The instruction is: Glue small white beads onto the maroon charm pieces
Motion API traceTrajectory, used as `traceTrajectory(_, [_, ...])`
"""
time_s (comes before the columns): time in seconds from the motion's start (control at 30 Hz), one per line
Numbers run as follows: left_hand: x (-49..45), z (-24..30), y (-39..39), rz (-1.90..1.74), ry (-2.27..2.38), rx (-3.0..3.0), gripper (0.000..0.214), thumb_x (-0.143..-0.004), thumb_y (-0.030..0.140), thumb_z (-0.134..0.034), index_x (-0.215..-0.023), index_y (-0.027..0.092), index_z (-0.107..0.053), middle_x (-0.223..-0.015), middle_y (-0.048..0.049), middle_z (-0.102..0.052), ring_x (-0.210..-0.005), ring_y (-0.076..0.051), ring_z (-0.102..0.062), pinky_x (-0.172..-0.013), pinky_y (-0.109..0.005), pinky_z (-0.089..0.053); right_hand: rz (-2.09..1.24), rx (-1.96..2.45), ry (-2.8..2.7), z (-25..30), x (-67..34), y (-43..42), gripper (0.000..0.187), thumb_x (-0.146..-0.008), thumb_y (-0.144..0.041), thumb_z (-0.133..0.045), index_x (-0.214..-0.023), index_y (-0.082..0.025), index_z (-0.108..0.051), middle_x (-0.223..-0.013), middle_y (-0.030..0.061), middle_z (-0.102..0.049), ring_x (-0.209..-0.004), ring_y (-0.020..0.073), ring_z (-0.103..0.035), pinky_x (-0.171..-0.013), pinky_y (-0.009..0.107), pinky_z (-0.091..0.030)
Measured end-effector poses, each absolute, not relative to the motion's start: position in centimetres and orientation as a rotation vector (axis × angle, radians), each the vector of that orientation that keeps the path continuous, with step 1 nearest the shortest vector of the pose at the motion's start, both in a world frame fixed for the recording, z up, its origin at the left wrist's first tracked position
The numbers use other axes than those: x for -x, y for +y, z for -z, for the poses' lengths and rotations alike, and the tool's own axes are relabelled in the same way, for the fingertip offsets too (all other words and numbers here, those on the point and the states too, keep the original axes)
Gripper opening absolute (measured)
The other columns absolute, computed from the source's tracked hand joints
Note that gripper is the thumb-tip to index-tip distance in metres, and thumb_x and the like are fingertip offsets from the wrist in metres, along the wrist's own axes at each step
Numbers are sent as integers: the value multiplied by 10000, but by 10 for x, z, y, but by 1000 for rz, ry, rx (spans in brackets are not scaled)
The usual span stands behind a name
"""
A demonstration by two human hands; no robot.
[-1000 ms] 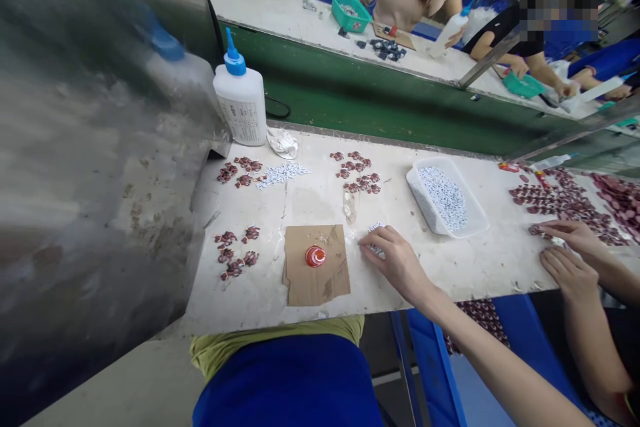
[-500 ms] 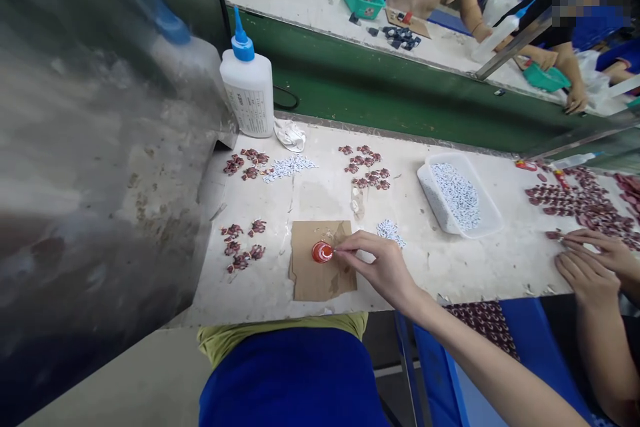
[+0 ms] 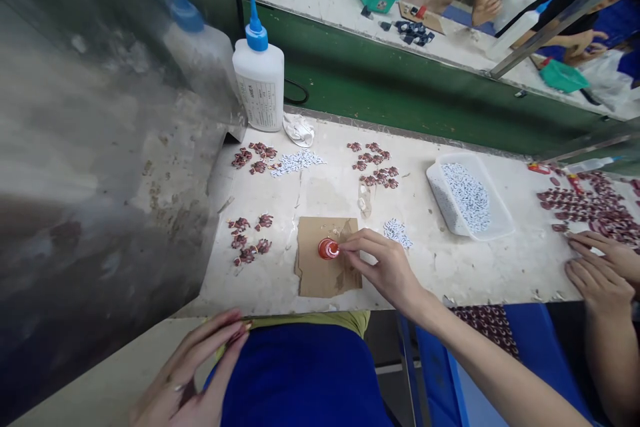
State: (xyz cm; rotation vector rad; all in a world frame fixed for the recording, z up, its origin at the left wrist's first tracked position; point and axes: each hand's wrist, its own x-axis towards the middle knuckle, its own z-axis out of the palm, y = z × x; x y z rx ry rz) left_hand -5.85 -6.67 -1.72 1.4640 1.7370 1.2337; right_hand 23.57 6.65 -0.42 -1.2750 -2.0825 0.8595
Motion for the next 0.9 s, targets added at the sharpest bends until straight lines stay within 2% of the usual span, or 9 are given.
traceTrajectory(0.03, [51, 19, -61, -1256, 1738, -1522, 243, -820, 173, -783, -1044, 263, -759, -1101, 7, -734, -1012, -133, -701, -956, -195, -562, -856, 1274, -2080, 4, -236, 66, 181, -1004, -139, -601, -1042, -242, -744, -1019, 62, -749, -915, 204, -729, -778, 342, -611])
traceTrajectory(0.07, [43, 20, -55, -1250, 1716, -1576, 253, -821, 159, -781, -1049, 261, -745, -1069, 8, -719, -983, -117, -692, -940, -184, -558, -850, 1272, -2078, 4, -236, 66, 181, -1001, -136, -602, -1040, -242, -743, -1018, 62, -751, -915, 205, -729, -778, 345, -612])
traceTrajectory(0.23, [15, 21, -23, -1164, 1580, -1396, 313, -935, 202, -671, -1234, 291, -665, -1078, 8, -687, -963, -65, -690, -924, -129, -561, -839, 1286, -2023, 3, -237, 66, 186, -987, -124, -616, -1030, -242, -754, -996, 55, -761, -904, 199, -728, -777, 352, -608])
traceTrajectory(0.3, [7, 15, -11, -1171, 1506, -1390, 228, -945, 214, -658, -1153, 292, -709, -1072, 5, -699, -981, -62, -686, -914, -110, -559, -872, 1304, -1946, 0, -237, 65, 164, -971, -137, -650, -1012, -248, -764, -983, 47, -773, -903, 200, -731, -787, 361, -607])
traceTrajectory(0.43, [-6, 0, 4, -1208, 1394, -1230, 79, -862, 245, -766, -939, 255, -753, -878, 30, -747, -808, -52, -712, -815, -68, -583, -1050, 1334, -1680, -12, -231, 57, 100, -917, -182, -737, -953, -260, -787, -947, 36, -792, -894, 203, -744, -801, 374, -622])
traceTrajectory(0.53, [-12, -9, 7, -1220, 1336, -1128, 125, -787, 237, -834, -882, 235, -754, -855, 25, -774, -774, -94, -755, -785, -96, -620, -1138, 1290, -1549, -25, -221, 46, 100, -901, -177, -747, -933, -257, -798, -919, 39, -792, -855, 196, -744, -768, 369, -632])
traceTrajectory(0.6, [-14, -13, 6, -1240, 1313, -1112, 172, -770, 205, -844, -914, 235, -756, -867, 22, -781, -772, -113, -768, -779, -112, -633, -1147, 1239, -1518, -33, -214, 39, 137, -893, -144, -743, -937, -261, -799, -899, 29, -790, -834, 185, -739, -753, 361, -630])
traceTrajectory(0.8, [-12, -14, -2, -1271, 1212, -1277, 181, -817, 147, -795, -932, 272, -730, -924, 41, -765, -864, -125, -760, -802, -204, -670, -1160, 1117, -1567, -46, -205, 24, 242, -892, -85, -740, -1036, -275, -785, -947, 12, -788, -863, 166, -740, -752, 339, -623])
traceTrajectory(0.9, [-13, -14, -2, -1283, 1211, -1300, 200, -818, 145, -796, -947, 274, -716, -941, 52, -769, -855, -107, -759, -828, -184, -664, -1200, 1078, -1569, -48, -203, 23, 245, -899, -84, -736, -1043, -278, -779, -944, 11, -786, -865, 166, -741, -740, 334, -624])
